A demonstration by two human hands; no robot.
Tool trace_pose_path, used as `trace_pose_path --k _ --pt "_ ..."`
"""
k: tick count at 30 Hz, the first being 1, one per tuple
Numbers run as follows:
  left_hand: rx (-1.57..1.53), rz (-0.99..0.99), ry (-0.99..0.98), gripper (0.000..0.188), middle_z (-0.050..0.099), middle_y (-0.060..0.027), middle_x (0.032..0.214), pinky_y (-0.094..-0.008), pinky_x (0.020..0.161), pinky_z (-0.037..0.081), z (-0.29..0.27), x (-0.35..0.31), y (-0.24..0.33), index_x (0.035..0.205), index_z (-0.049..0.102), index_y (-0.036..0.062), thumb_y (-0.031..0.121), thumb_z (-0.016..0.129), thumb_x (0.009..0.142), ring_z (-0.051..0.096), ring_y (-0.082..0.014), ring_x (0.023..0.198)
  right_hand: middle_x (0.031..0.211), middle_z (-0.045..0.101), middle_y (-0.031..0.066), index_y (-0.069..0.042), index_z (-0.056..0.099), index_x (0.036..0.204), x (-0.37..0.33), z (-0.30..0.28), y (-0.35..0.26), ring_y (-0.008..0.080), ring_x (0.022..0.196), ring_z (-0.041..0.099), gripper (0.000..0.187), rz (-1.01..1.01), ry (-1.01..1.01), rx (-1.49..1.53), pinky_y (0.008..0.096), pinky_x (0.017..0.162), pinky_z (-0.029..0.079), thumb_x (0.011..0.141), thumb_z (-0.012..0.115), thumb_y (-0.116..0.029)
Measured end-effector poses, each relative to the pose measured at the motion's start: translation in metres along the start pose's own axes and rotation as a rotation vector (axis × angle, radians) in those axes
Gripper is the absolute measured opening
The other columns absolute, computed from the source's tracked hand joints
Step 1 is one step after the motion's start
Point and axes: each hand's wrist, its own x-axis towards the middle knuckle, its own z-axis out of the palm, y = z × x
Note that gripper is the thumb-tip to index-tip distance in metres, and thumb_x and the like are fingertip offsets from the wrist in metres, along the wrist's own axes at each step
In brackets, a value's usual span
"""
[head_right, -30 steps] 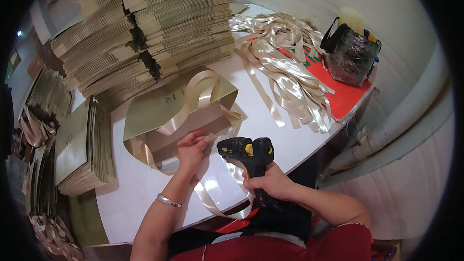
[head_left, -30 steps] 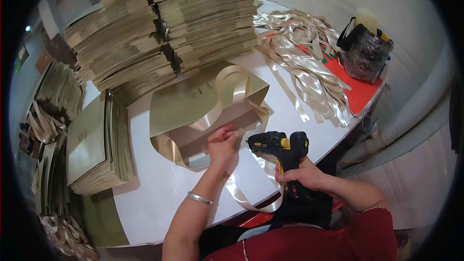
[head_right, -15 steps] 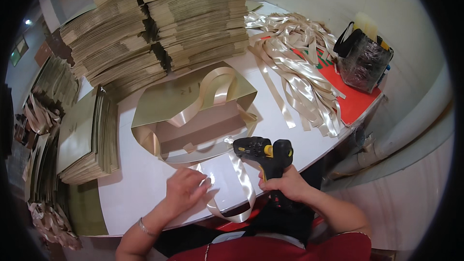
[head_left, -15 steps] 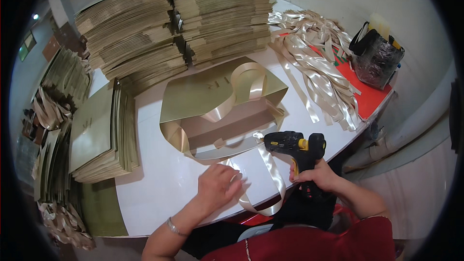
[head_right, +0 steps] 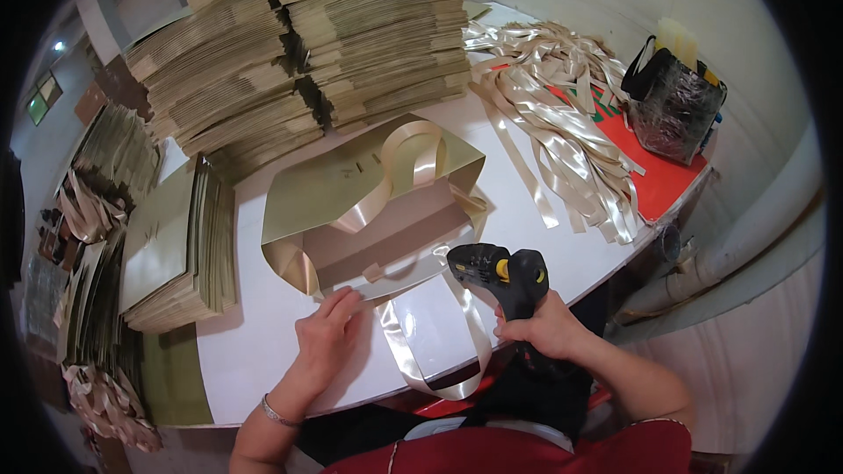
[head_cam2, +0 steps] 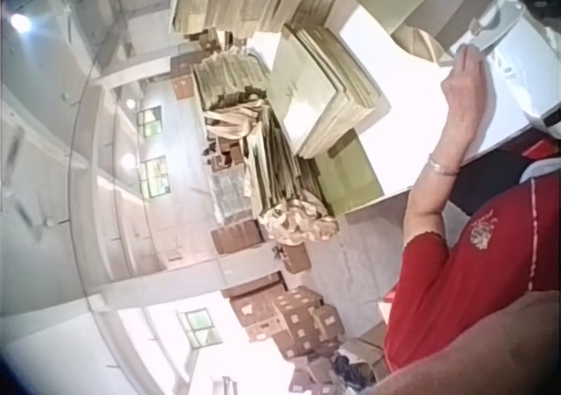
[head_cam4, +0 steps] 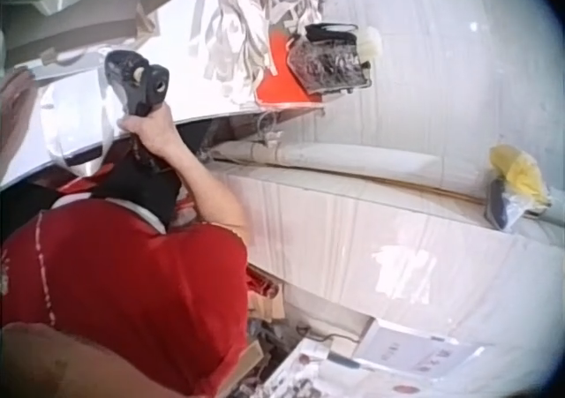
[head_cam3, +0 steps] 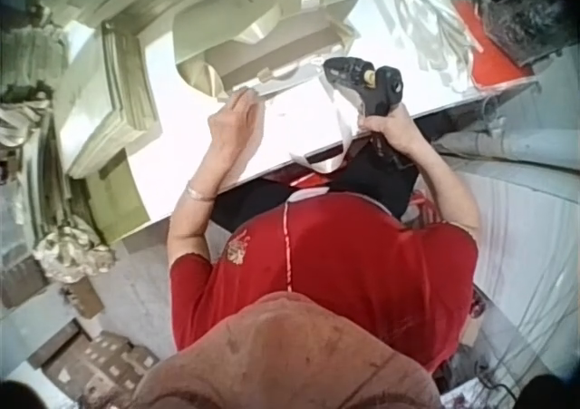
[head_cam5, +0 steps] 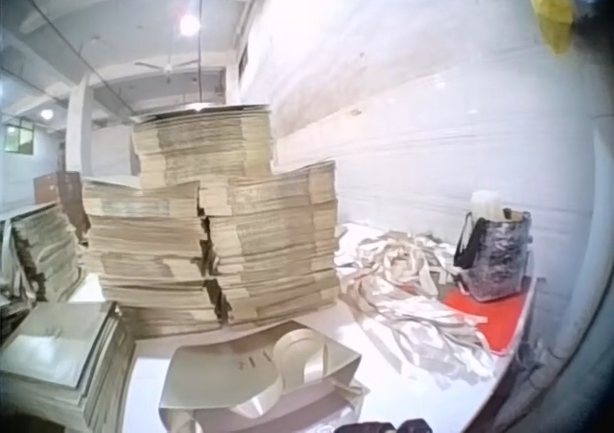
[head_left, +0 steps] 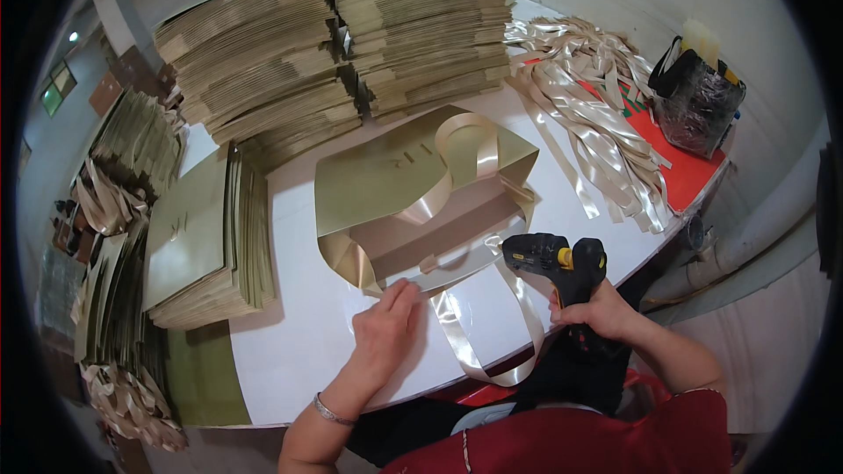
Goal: The recorder is assembling gold paper gift bags by folding them and using a hot glue gun to attach the ribbon handles.
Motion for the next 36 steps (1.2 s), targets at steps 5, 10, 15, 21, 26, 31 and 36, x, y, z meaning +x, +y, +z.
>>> trace_pose_path --k 5,10,15,21,26,31,36 --pt "0.182 0.023 0.051 0.013 0.067 -0.0084 0.087 -0.0325 0.052 0.052 0.001 0.0 -0.009 0.083 0.066 0.0065 0.003 0.067 0.071 0.065 -0.0251 0.061 0.098 0.063 0.0085 0.0 0.058 0.103 0.0 0.024 -0.008 0.0155 0.096 0.06 0.035 -0.042 -0.228 0.243 0.0303 0.086 0.047 0.07 0.07 -0.002" --pt "0.184 0.046 0.061 0.012 0.067 -0.0081 0.085 -0.0316 0.052 0.052 0.007 0.002 -0.014 0.081 0.065 0.0065 0.002 0.068 0.07 0.065 -0.0248 0.061 0.087 0.062 0.0086 0.001 0.057 0.099 0.021 0.049 -0.007 0.0169 0.076 0.062 0.031 0.123 -0.34 0.295 0.0302 0.068 0.051 0.07 0.068 0.001" --pt "0.174 0.043 0.078 0.012 0.067 -0.0084 0.085 -0.0315 0.052 0.052 0.006 0.0 -0.015 0.081 0.065 0.0062 0.002 0.068 0.07 0.065 -0.025 0.061 0.079 0.06 0.0078 0.001 0.056 0.094 0.026 0.047 0.0 0.0168 0.069 0.061 0.028 0.106 -0.319 0.262 0.0304 0.066 0.05 0.069 0.068 0.0" --pt "0.132 0.048 0.06 0.013 0.066 -0.0085 0.088 -0.031 0.054 0.051 0.006 -0.003 -0.018 0.082 0.063 0.005 0.003 0.066 0.07 0.064 -0.0231 0.064 0.083 0.061 0.0101 0.002 0.056 0.099 0.028 0.051 -0.016 0.0222 0.081 0.064 0.03 0.073 -0.281 0.337 0.0352 0.077 0.051 0.07 0.064 0.005" --pt "0.11 0.036 0.069 0.012 0.066 -0.0086 0.086 -0.0321 0.052 0.052 0.006 -0.003 -0.019 0.082 0.064 0.0059 0.002 0.068 0.071 0.064 -0.0251 0.061 0.084 0.062 0.015 0.005 0.055 0.101 0.021 0.045 -0.024 0.0258 0.081 0.063 0.036 0.136 -0.359 0.267 0.0374 0.078 0.052 0.066 0.063 0.003" --pt "0.097 0.034 0.076 0.012 0.066 -0.0079 0.086 -0.0323 0.053 0.052 0.007 -0.005 -0.02 0.082 0.064 0.0057 0.003 0.068 0.071 0.064 -0.0247 0.063 0.083 0.061 0.0132 0.003 0.056 0.096 0.028 0.047 -0.01 0.0236 0.074 0.064 0.028 0.172 -0.334 0.367 0.033 0.072 0.052 0.07 0.063 0.005" --pt "0.095 0.027 0.097 0.012 0.066 -0.0076 0.087 -0.0323 0.056 0.053 0.009 -0.011 -0.025 0.083 0.064 0.0057 0.003 0.068 0.071 0.065 -0.0244 0.067 0.086 0.062 0.0134 0.005 0.054 0.099 0.018 0.049 -0.017 0.0243 0.079 0.064 0.032 0.166 -0.24 0.385 0.035 0.073 0.053 0.067 0.062 0.006"
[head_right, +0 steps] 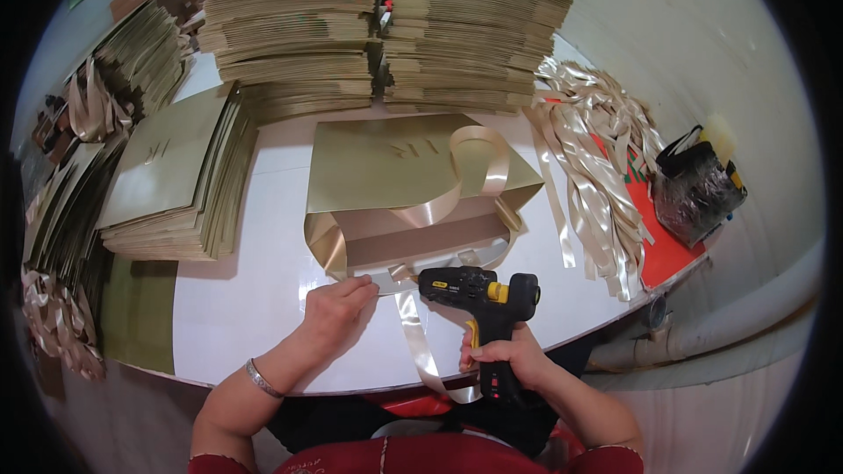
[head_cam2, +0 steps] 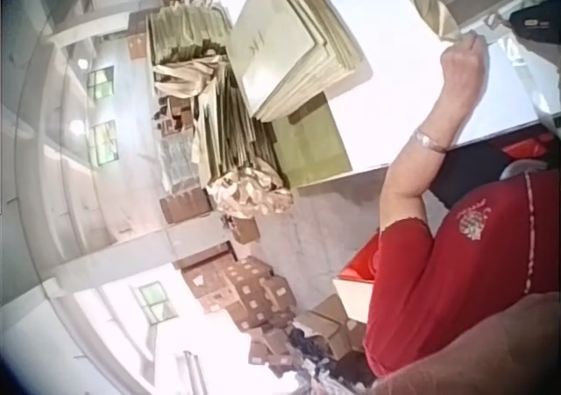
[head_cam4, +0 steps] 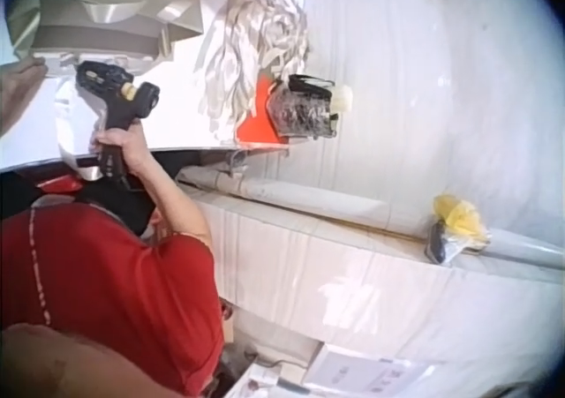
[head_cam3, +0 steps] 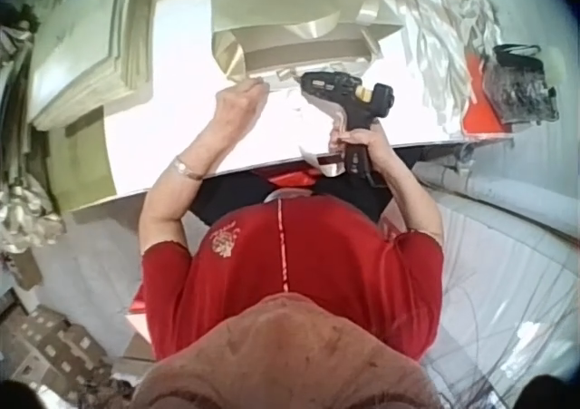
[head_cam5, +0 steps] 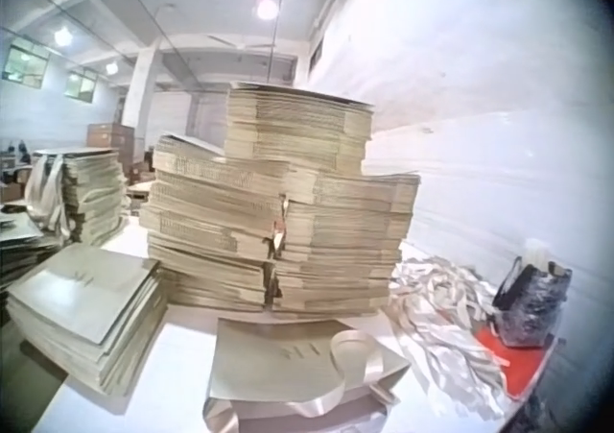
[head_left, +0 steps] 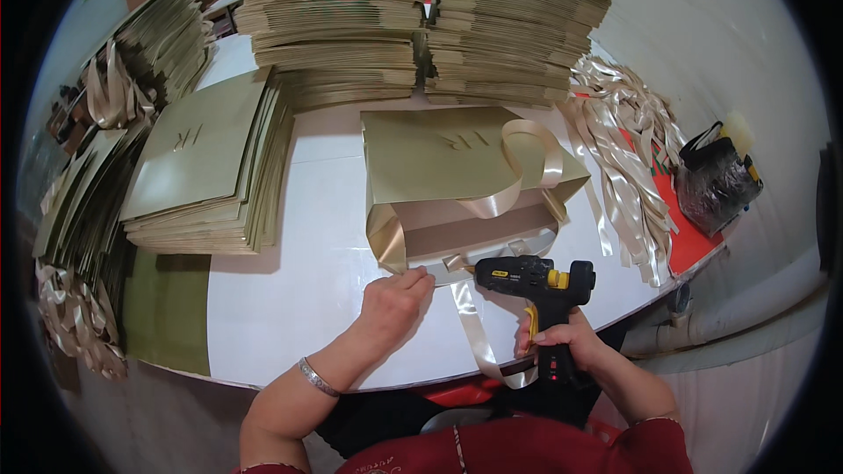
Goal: The recorder is assembling gold paper gift bags by folding them and using a hot glue gun to attach the ribbon handles.
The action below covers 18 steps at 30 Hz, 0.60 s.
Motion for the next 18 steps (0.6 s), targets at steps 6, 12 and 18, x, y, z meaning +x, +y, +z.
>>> trace_pose_path --k 6,12,18 --pt "-0.003 0.001 -0.034 0.013 0.065 -0.0065 0.089 -0.0321 0.057 0.052 0.0 0.0 0.002 0.082 0.063 0.0055 0.002 0.067 0.07 0.064 -0.0238 0.068 0.09 0.063 0.0117 0.003 0.056 0.101 0.001 0.006 -0.016 0.0239 0.085 0.064 0.035 -0.075 -0.07 -0.091 0.0362 0.081 0.05 0.067 0.064 0.004" --pt "0.054 0.028 -0.027 0.014 0.056 -0.0056 0.077 -0.0321 0.053 0.048 -0.001 -0.001 0.003 0.08 0.061 0.0057 0.001 0.066 0.068 0.059 -0.0217 0.063 0.086 0.063 0.0127 0.003 0.056 0.101 0.0 -0.004 -0.014 0.0246 0.083 0.063 0.036 0.03 -0.046 -0.171 0.0368 0.079 0.051 0.066 0.064 0.003" --pt "0.102 0.121 -0.005 0.014 0.049 -0.0043 0.075 -0.0296 0.053 0.046 -0.001 0.0 0.001 0.08 0.056 0.0066 0.004 0.059 0.066 0.054 -0.0175 0.063 0.083 0.063 0.0134 0.004 0.055 0.1 0.006 -0.005 -0.013 0.0251 0.081 0.063 0.035 -0.003 -0.079 -0.098 0.0374 0.079 0.051 0.066 0.064 0.003"
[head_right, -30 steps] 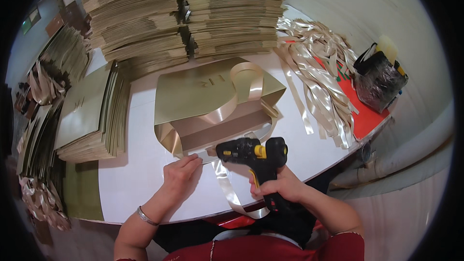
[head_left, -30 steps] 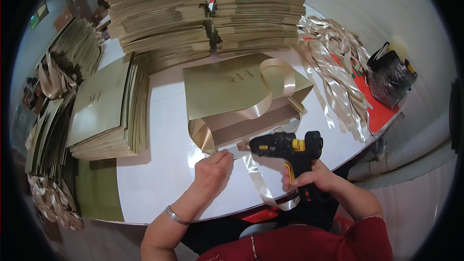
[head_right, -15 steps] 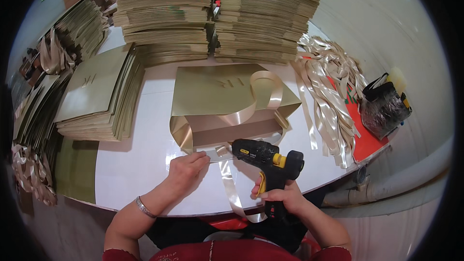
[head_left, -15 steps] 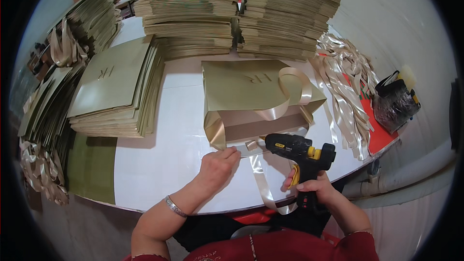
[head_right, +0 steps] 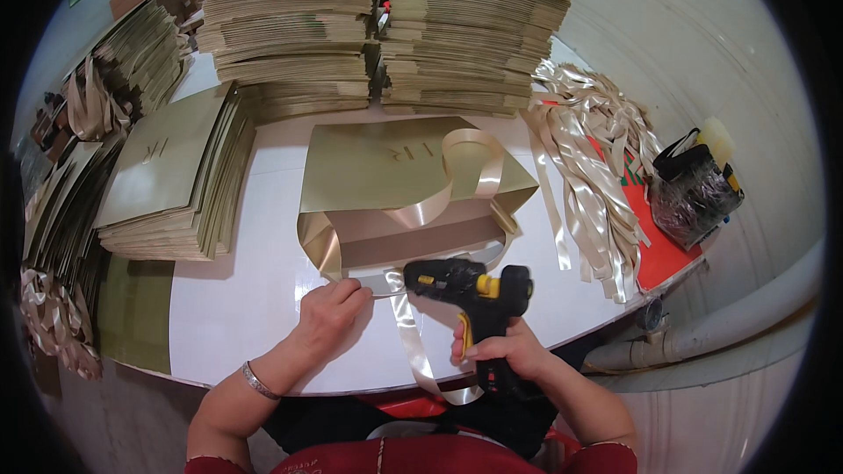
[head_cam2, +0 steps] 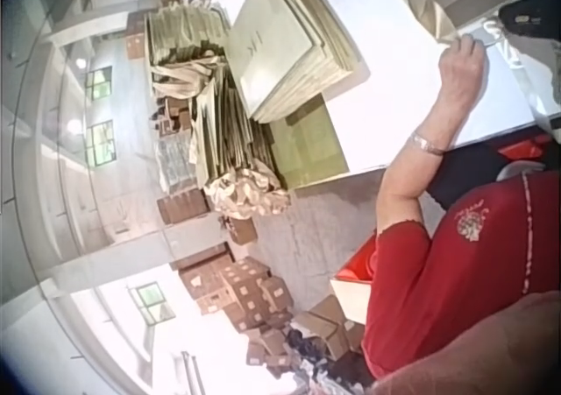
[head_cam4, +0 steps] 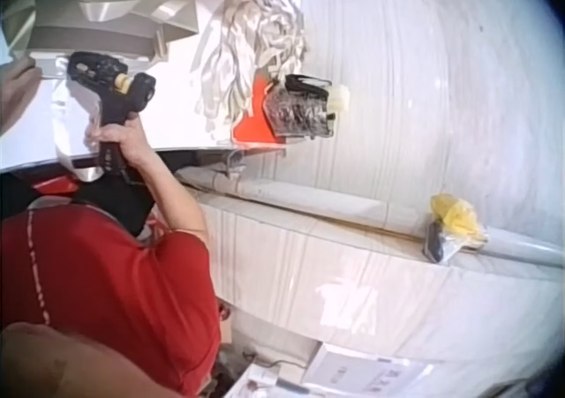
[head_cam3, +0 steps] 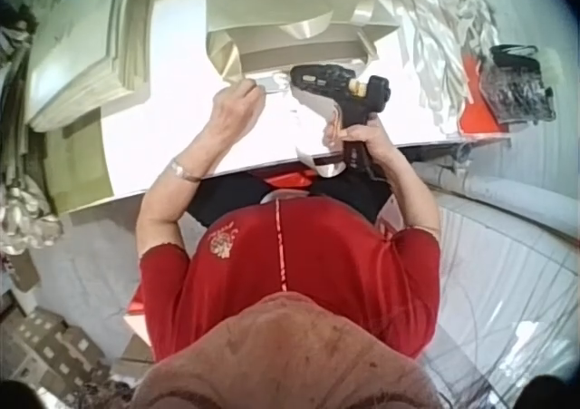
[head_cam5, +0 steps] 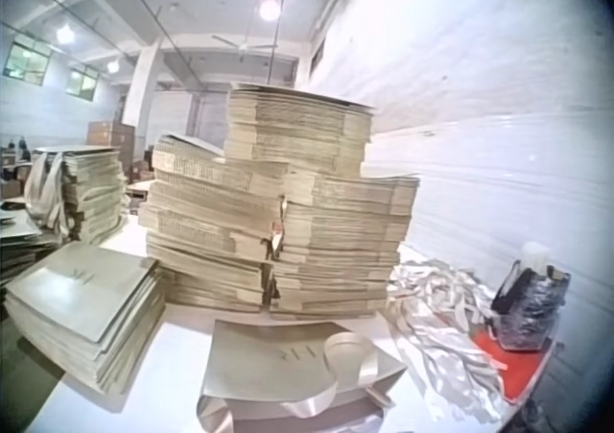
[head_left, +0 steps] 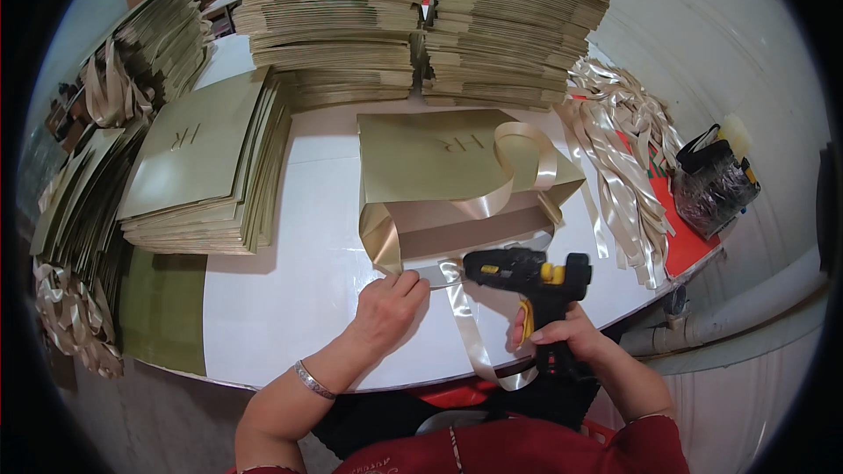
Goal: The recorder is assembling gold paper gift bags by folding them and using a hot glue gun to attach the ribbon handles.
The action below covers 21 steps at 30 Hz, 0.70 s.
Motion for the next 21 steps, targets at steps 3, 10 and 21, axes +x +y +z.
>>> trace_pose_path --k 3,10,21 --pt "-0.014 -0.01 0.02 0.014 0.048 -0.0038 0.074 -0.0295 0.052 0.045 0.0 0.0 -0.002 0.078 0.055 0.0072 0.004 0.059 0.065 0.054 -0.0168 0.062 0.085 0.062 0.0133 0.004 0.053 0.105 0.002 -0.005 0.015 0.0242 0.081 0.064 0.039 0.043 -0.022 -0.033 0.0361 0.077 0.051 0.068 0.064 0.004" --pt "-0.043 -0.047 0.017 0.017 0.055 -0.004 0.075 -0.0306 0.053 0.046 -0.001 -0.005 0.002 0.076 0.058 0.0076 0.001 0.065 0.061 0.057 -0.0196 0.063 0.11 0.059 0.0244 0.006 0.05 0.113 0.022 0.015 0.001 0.0368 0.104 0.059 0.054 -0.083 -0.036 0.043 0.0465 0.088 0.051 0.064 0.065 -0.008" --pt "-0.055 -0.039 0.011 0.015 0.052 -0.0032 0.073 -0.0307 0.052 0.046 0.0 -0.007 0.001 0.075 0.058 0.008 0.004 0.064 0.062 0.055 -0.0185 0.064 0.079 0.062 0.0153 0.004 0.055 0.095 0.036 0.011 -0.004 0.0252 0.073 0.065 0.026 -0.082 0.11 0.09 0.0375 0.069 0.056 0.07 0.06 0.002"
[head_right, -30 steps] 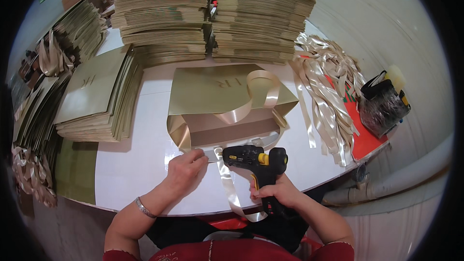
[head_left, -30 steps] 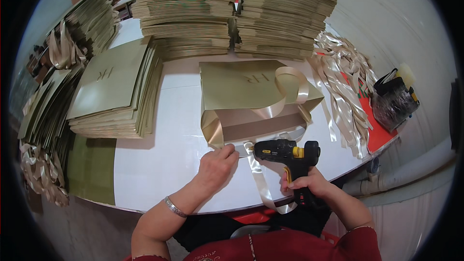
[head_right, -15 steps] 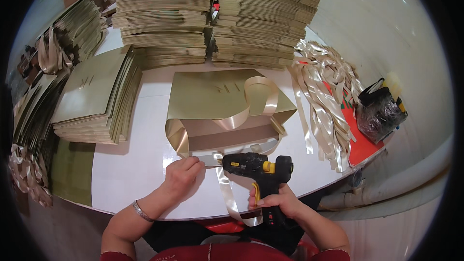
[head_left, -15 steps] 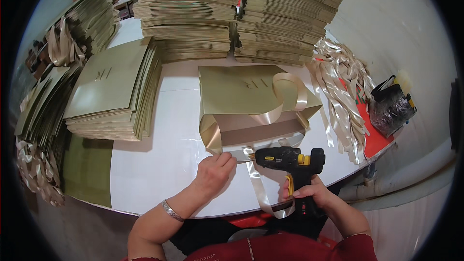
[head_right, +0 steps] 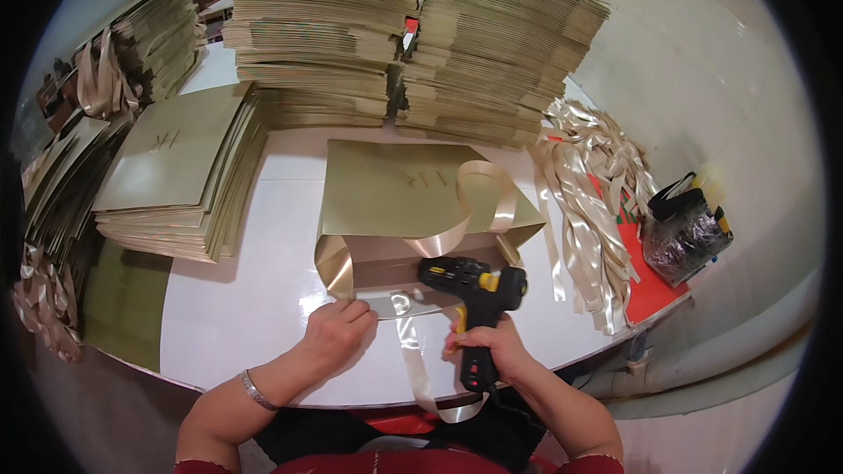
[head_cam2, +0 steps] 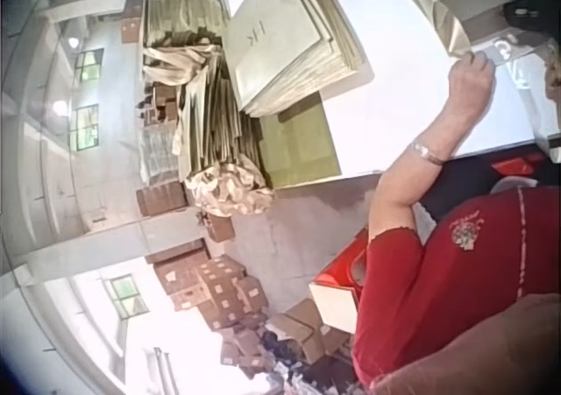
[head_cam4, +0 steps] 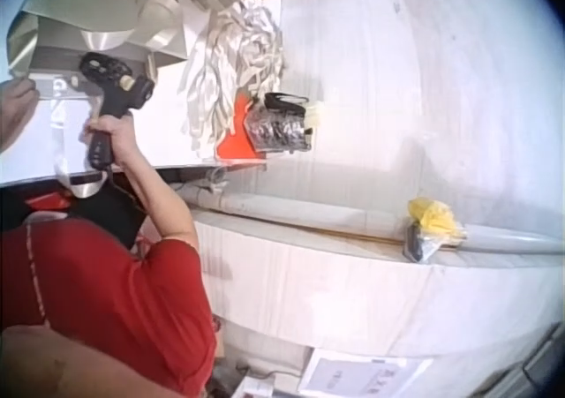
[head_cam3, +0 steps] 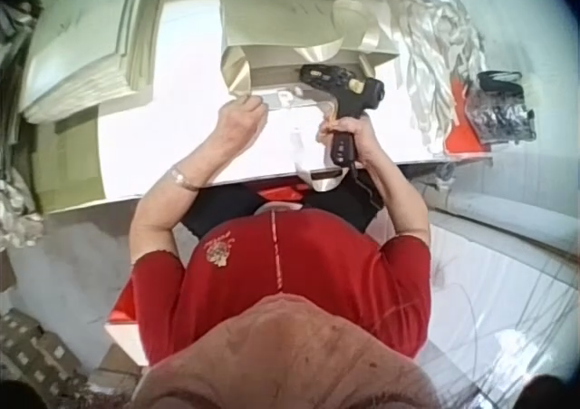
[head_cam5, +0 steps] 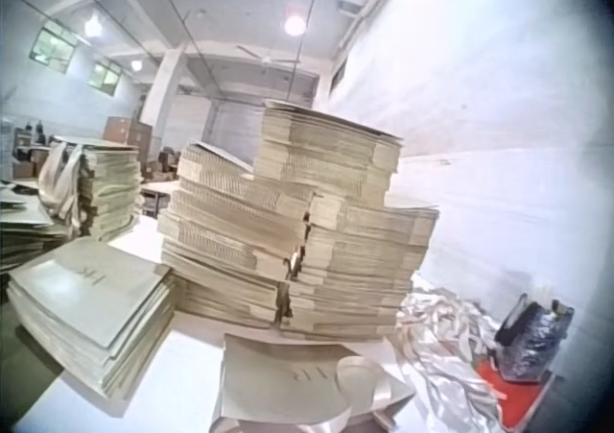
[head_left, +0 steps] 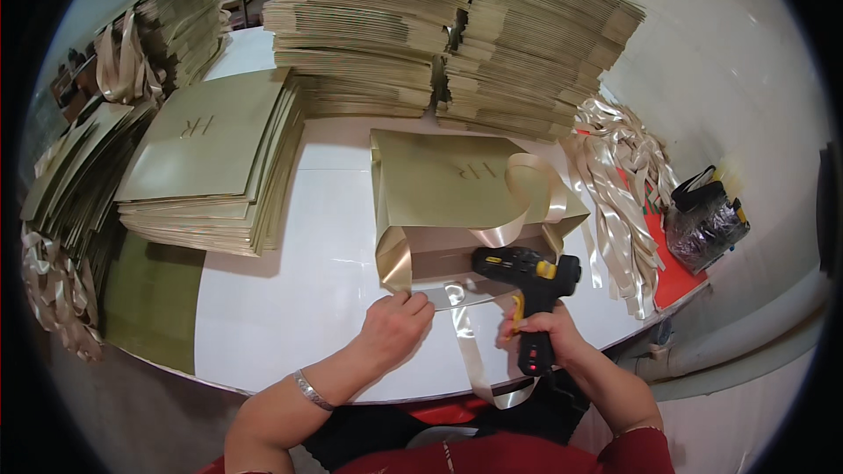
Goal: The recorder is assembling gold paper gift bags by folding them and using a hot glue gun to attach the ribbon handles.
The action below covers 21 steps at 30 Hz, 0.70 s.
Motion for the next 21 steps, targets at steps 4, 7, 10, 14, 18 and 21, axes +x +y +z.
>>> trace_pose_path --k 4,7,10,14,18,21 --pt "-0.001 0.008 -0.032 0.014 0.054 -0.0039 0.074 -0.0316 0.052 0.046 -0.005 0.002 0.001 0.074 0.057 0.0079 0.003 0.064 0.062 0.055 -0.0192 0.064 0.074 0.063 0.0103 0.001 0.059 0.085 -0.016 -0.027 -0.007 0.0227 0.07 0.065 0.018 -0.178 0.281 -0.44 0.0368 0.066 0.052 0.068 0.064 -0.003" --pt "-0.004 0.015 -0.019 0.013 0.055 -0.0043 0.074 -0.032 0.053 0.046 0.0 0.003 -0.002 0.071 0.056 0.0077 0.002 0.065 0.062 0.056 -0.02 0.063 0.076 0.065 0.008 0.0 0.062 0.082 -0.021 -0.038 -0.016 0.018 0.068 0.064 0.017 -0.115 0.438 -0.928 0.0333 0.063 0.05 0.067 0.066 -0.008" --pt "0.0 0.023 -0.011 0.014 0.055 -0.0049 0.072 -0.0319 0.053 0.047 -0.002 0.006 0.002 0.069 0.056 0.0075 -0.001 0.065 0.062 0.057 -0.0214 0.062 0.077 0.066 0.0079 0.001 0.064 0.084 -0.023 -0.047 -0.032 0.0169 0.07 0.064 0.022 0.025 0.535 -1.26 0.0309 0.065 0.05 0.065 0.068 -0.009" --pt "-0.009 -0.015 0.064 0.015 0.059 -0.0062 0.071 -0.0322 0.053 0.049 -0.006 0.005 0.004 0.071 0.059 0.0068 -0.002 0.068 0.062 0.059 -0.0231 0.06 0.098 0.062 0.0198 0.007 0.055 0.105 -0.063 -0.066 -0.051 0.0289 0.089 0.064 0.046 -0.133 0.104 -0.156 0.0358 0.074 0.054 0.06 0.065 0.0" --pt "-0.059 -0.043 0.124 0.013 0.061 -0.0072 0.072 -0.0326 0.053 0.05 -0.004 0.017 0.017 0.07 0.06 0.006 -0.002 0.069 0.063 0.06 -0.0246 0.06 0.094 0.063 0.019 0.006 0.056 0.101 -0.122 -0.11 -0.023 0.0274 0.088 0.064 0.046 -0.403 0.419 0.012 0.0353 0.075 0.054 0.055 0.062 0.004" --pt "-0.072 -0.024 0.118 0.012 0.061 -0.0086 0.073 -0.0333 0.054 0.05 0.003 0.021 0.02 0.071 0.061 0.0052 -0.002 0.069 0.065 0.061 -0.0253 0.062 0.081 0.062 0.0066 0.001 0.059 0.091 -0.145 -0.166 0.014 0.0162 0.072 0.06 0.032 -0.584 1.059 -0.21 0.0285 0.067 0.049 0.059 0.066 0.0"
